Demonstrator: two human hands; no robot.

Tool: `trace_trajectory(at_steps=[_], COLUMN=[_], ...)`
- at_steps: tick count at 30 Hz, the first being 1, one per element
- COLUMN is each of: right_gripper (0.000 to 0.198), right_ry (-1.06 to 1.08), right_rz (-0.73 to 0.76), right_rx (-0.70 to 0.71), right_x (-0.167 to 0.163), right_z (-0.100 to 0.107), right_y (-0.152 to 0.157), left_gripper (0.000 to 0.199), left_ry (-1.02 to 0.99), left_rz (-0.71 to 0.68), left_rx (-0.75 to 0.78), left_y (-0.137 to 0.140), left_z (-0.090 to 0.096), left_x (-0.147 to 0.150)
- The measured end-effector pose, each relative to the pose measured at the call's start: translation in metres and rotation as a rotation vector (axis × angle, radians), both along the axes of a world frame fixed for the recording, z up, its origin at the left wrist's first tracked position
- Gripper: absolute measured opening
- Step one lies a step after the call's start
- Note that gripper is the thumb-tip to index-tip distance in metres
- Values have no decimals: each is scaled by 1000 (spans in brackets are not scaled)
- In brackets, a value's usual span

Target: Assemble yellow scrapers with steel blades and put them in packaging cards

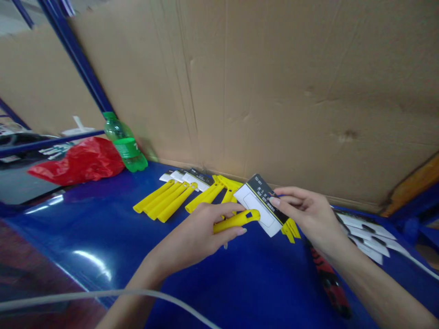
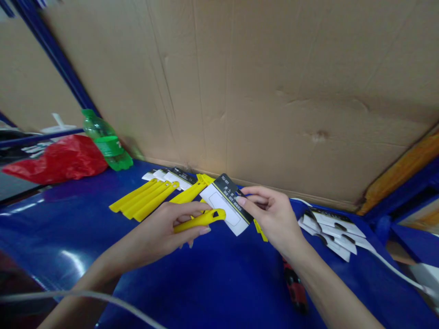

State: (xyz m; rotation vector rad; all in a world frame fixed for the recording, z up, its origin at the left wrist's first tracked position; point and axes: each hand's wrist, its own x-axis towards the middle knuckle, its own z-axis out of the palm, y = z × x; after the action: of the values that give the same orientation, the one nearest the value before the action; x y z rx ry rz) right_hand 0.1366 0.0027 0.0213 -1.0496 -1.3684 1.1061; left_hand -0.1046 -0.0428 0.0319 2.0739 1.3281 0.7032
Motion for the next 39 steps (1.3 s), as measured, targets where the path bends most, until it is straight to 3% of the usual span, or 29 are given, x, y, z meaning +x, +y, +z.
trace_trajectory(at_steps=[4, 13, 20, 24, 29, 33, 39], right_gripper=[40, 36, 28, 18, 17, 5, 22], right_ry=[90, 85, -50, -169, -438, -689, -950], right_rz=[28, -66, -6, 18, 62, 65, 9], right_rx=[10, 58, 139, 202, 238, 293, 398], right_x=[-30, -83, -137, -173, -205, -216, -218], right_z=[-5, -10, -9, -18, -37, -45, -41], right_y=[12, 48, 94, 134, 172, 171, 149], left_gripper=[46, 46, 32, 29, 50, 72, 62], left_ry=[112, 112, 233, 332, 431, 490, 532], left_rz=[92, 247, 446, 515, 521, 504, 483], left_rx=[168, 248, 241, 192, 152, 144, 166], left_y=[-4, -7, 12, 33, 47, 47, 50], left_z=[-5, -29, -26, -22, -30, -42, -47], left_x=[-19, -80, -124, -130, -124, -121, -120])
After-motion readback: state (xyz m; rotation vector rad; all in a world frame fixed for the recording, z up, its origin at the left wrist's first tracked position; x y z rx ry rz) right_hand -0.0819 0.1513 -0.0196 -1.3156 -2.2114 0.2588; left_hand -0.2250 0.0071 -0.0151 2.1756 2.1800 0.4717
